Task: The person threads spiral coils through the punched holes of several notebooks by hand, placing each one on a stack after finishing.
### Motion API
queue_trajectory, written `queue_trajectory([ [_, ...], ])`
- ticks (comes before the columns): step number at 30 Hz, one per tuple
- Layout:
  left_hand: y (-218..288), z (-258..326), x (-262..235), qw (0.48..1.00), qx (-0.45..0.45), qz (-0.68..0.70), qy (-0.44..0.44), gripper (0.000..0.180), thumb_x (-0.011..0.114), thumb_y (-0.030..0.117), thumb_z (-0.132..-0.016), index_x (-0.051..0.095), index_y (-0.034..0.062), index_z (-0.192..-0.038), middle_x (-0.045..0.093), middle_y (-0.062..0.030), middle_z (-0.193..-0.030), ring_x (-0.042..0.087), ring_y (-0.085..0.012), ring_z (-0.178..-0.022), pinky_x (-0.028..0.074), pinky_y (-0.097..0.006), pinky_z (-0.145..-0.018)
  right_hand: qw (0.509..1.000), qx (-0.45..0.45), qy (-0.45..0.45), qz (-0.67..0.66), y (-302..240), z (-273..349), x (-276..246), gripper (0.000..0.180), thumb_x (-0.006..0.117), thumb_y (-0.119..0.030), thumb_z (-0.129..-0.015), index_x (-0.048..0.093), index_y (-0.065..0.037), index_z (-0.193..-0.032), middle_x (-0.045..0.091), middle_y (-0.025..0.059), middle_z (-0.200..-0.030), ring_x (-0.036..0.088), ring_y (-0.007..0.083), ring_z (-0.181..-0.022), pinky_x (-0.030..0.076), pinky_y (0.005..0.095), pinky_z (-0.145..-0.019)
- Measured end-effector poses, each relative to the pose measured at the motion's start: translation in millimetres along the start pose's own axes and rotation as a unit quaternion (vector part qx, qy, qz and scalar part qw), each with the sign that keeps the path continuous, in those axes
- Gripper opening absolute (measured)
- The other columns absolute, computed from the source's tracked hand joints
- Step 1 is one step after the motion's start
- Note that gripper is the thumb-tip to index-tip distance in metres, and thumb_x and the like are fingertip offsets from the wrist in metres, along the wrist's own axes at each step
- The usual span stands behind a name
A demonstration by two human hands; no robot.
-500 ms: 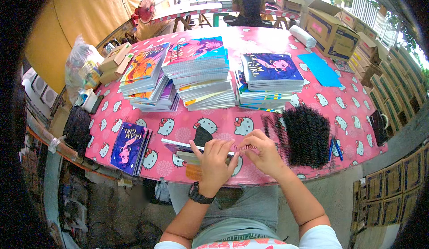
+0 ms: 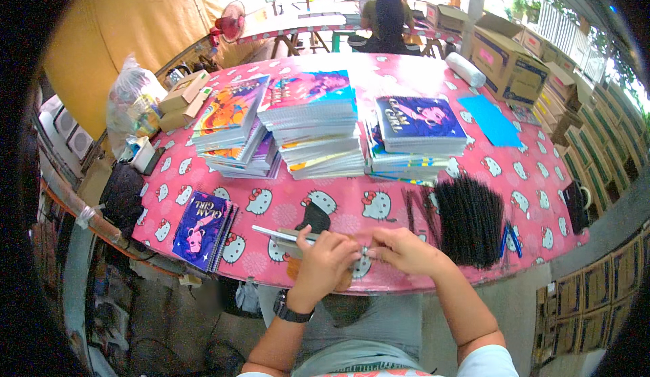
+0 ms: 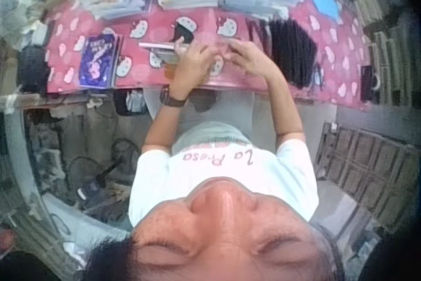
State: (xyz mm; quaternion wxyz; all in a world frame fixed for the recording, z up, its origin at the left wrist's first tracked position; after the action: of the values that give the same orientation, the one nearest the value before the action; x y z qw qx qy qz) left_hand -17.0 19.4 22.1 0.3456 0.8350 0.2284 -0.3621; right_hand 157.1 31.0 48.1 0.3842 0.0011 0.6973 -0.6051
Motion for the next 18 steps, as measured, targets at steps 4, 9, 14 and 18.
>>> queue_trajectory([
  [4,7,-3,-4,0.999,0.029,0.012,0.009,0.017,0.063,0.029,-0.080,0.062,0.0191,-0.093,0.058,0.0032,-0.088,0.054,-0.0161,-0.088,0.023,-0.051,-0.094,0.995,0.011,-0.088,0.045,39,-43,-15,0.050,0.062,-0.014,-0.083,0.045,-0.006,-0.129,0.062,0.0154,-0.103,0.062,0.0217,-0.090,0.049,0.0326,-0.073],
  [9,-5,-1,-4,0.999,0.033,-0.022,0.003,0.019,0.062,0.030,-0.081,0.063,0.0202,-0.098,0.058,0.0029,-0.088,0.055,-0.0165,-0.088,0.025,-0.050,-0.092,0.970,-0.160,0.006,0.183,97,-142,52,0.055,0.060,-0.020,-0.078,0.045,-0.008,-0.129,0.052,0.0178,-0.122,0.055,0.0301,-0.106,0.045,0.0400,-0.088],
  [14,7,-7,-13,0.998,0.013,0.044,0.053,0.015,0.061,0.031,-0.082,0.066,0.0186,-0.089,0.059,0.0028,-0.087,0.055,-0.0165,-0.091,0.022,-0.051,-0.094,0.925,-0.215,-0.002,0.314,109,-160,84,0.047,0.057,-0.024,-0.074,0.053,-0.010,-0.119,0.051,0.0181,-0.117,0.048,0.0366,-0.110,0.040,0.0426,-0.093],
  [18,-10,1,-2,1.000,-0.006,-0.018,-0.009,0.021,0.062,0.035,-0.082,0.064,0.0180,-0.095,0.059,0.0036,-0.094,0.055,-0.0167,-0.094,0.020,-0.053,-0.096,0.963,-0.146,0.056,0.219,94,-138,68,0.050,0.065,-0.032,-0.071,0.057,-0.011,-0.115,0.053,0.0212,-0.111,0.050,0.0392,-0.105,0.042,0.0425,-0.090],
])
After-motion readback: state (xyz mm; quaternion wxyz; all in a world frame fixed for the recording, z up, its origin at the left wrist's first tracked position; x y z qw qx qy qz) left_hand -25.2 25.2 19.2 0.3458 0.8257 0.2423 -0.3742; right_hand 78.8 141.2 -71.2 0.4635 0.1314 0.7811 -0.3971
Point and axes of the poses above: each hand's wrist, its own z-axis away from the middle knuckle, its own x-axis out of the palm, y = z × x, the point moved 3 cm from there along -z, towards the middle knuckle
